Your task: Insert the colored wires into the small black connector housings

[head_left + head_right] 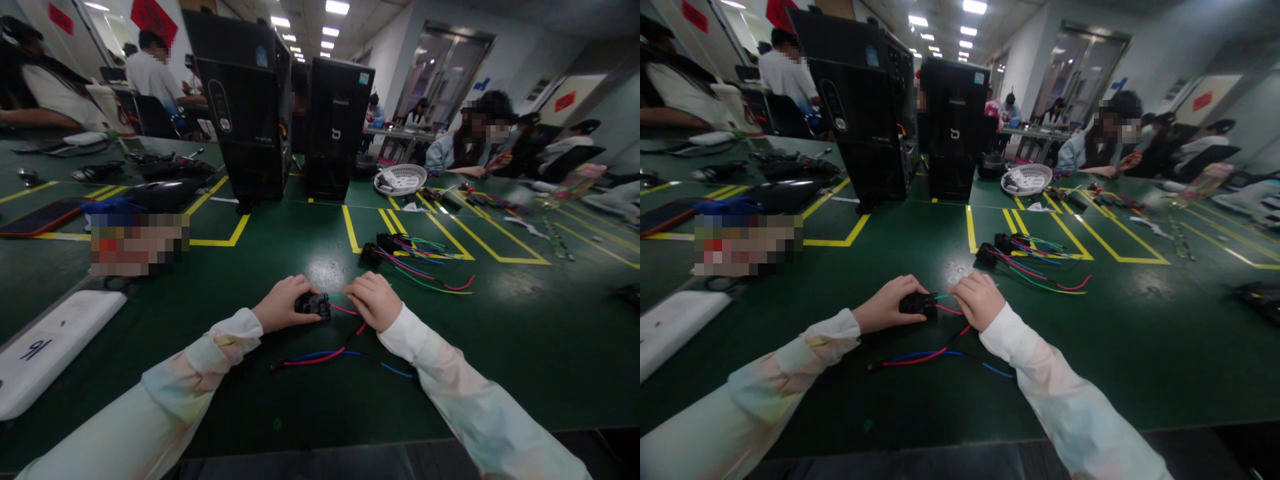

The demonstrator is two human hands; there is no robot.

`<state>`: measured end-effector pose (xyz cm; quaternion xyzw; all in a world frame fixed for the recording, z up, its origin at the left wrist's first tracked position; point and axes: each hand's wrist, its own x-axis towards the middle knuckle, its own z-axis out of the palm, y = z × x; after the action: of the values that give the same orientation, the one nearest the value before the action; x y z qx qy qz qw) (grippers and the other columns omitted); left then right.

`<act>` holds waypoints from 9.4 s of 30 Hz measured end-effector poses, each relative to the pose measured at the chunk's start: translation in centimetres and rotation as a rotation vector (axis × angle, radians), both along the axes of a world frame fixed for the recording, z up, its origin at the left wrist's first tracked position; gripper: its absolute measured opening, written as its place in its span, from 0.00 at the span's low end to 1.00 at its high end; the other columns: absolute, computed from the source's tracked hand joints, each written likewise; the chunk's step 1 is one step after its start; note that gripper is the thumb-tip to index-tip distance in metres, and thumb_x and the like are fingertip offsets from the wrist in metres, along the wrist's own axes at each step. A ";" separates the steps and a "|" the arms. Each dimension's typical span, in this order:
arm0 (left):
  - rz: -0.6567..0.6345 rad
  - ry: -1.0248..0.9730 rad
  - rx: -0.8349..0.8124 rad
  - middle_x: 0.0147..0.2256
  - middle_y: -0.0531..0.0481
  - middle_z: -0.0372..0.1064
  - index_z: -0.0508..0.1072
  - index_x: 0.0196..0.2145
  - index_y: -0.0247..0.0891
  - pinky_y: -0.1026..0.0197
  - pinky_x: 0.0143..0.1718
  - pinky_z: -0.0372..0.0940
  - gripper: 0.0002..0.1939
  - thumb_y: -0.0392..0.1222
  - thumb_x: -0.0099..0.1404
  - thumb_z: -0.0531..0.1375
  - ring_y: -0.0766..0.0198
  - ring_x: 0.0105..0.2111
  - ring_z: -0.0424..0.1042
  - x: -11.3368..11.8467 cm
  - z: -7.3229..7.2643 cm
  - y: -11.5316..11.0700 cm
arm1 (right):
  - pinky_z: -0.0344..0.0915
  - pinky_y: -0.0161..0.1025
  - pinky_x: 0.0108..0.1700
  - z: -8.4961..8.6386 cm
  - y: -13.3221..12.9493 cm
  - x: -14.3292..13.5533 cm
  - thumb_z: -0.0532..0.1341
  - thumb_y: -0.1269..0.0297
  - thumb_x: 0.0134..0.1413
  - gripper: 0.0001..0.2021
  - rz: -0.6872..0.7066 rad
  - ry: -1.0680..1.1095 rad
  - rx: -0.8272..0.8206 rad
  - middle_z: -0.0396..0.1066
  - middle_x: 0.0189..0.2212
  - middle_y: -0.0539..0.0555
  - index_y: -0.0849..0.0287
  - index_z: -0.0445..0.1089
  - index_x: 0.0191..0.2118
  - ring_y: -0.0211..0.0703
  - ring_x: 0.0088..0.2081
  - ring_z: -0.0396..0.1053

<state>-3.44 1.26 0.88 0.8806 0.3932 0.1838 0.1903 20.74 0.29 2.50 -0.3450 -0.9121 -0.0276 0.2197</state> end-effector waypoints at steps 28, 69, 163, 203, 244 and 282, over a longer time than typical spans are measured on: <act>0.018 -0.026 0.007 0.38 0.50 0.65 0.70 0.41 0.42 0.57 0.41 0.56 0.23 0.58 0.52 0.61 0.58 0.39 0.62 0.3 0.0 0.0 | 0.50 0.38 0.35 -0.7 -0.2 -0.3 0.48 0.68 0.60 0.12 -0.016 -0.015 0.037 0.66 0.29 0.54 0.60 0.67 0.39 0.41 0.33 0.58; 0.010 -0.014 0.001 0.39 0.50 0.65 0.69 0.42 0.42 0.57 0.41 0.56 0.23 0.58 0.52 0.60 0.58 0.39 0.62 0.3 0.0 0.0 | 0.52 0.37 0.34 -1.8 0.7 -0.2 0.46 0.68 0.61 0.12 0.012 0.000 -0.020 0.65 0.29 0.55 0.60 0.67 0.38 0.41 0.32 0.59; 0.024 0.025 0.021 0.39 0.50 0.64 0.69 0.40 0.42 0.58 0.40 0.56 0.25 0.61 0.51 0.60 0.58 0.39 0.62 0.2 0.1 -0.1 | 0.48 0.36 0.33 0.9 0.5 -0.4 0.56 0.66 0.55 0.06 0.049 -0.146 -0.128 0.66 0.26 0.52 0.59 0.66 0.29 0.39 0.32 0.58; 0.023 0.026 -0.007 0.39 0.50 0.65 0.69 0.40 0.42 0.58 0.40 0.55 0.24 0.60 0.51 0.60 0.58 0.39 0.62 0.4 0.3 -0.1 | 0.49 0.38 0.34 1.0 0.1 -1.0 0.55 0.67 0.56 0.06 -0.089 -0.165 -0.046 0.67 0.30 0.54 0.58 0.69 0.32 0.42 0.34 0.58; 0.045 0.023 0.013 0.39 0.50 0.64 0.69 0.40 0.42 0.58 0.40 0.56 0.23 0.60 0.51 0.60 0.58 0.39 0.62 0.4 -0.1 0.1 | 0.48 0.38 0.36 0.7 0.0 -0.5 0.53 0.65 0.57 0.08 -0.031 -0.024 -0.028 0.66 0.29 0.52 0.57 0.69 0.34 0.40 0.35 0.58; 0.045 0.032 0.010 0.39 0.50 0.64 0.69 0.40 0.42 0.58 0.40 0.56 0.23 0.60 0.52 0.60 0.58 0.39 0.62 0.5 0.0 0.1 | 0.45 0.38 0.35 -0.1 0.5 -0.2 0.51 0.63 0.59 0.11 -0.060 -0.193 -0.031 0.67 0.28 0.52 0.56 0.71 0.35 0.40 0.33 0.57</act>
<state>-2.90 1.33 0.89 0.8752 0.4152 0.1758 0.1754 20.52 0.74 2.42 -0.3714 -0.9185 -0.0532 0.1248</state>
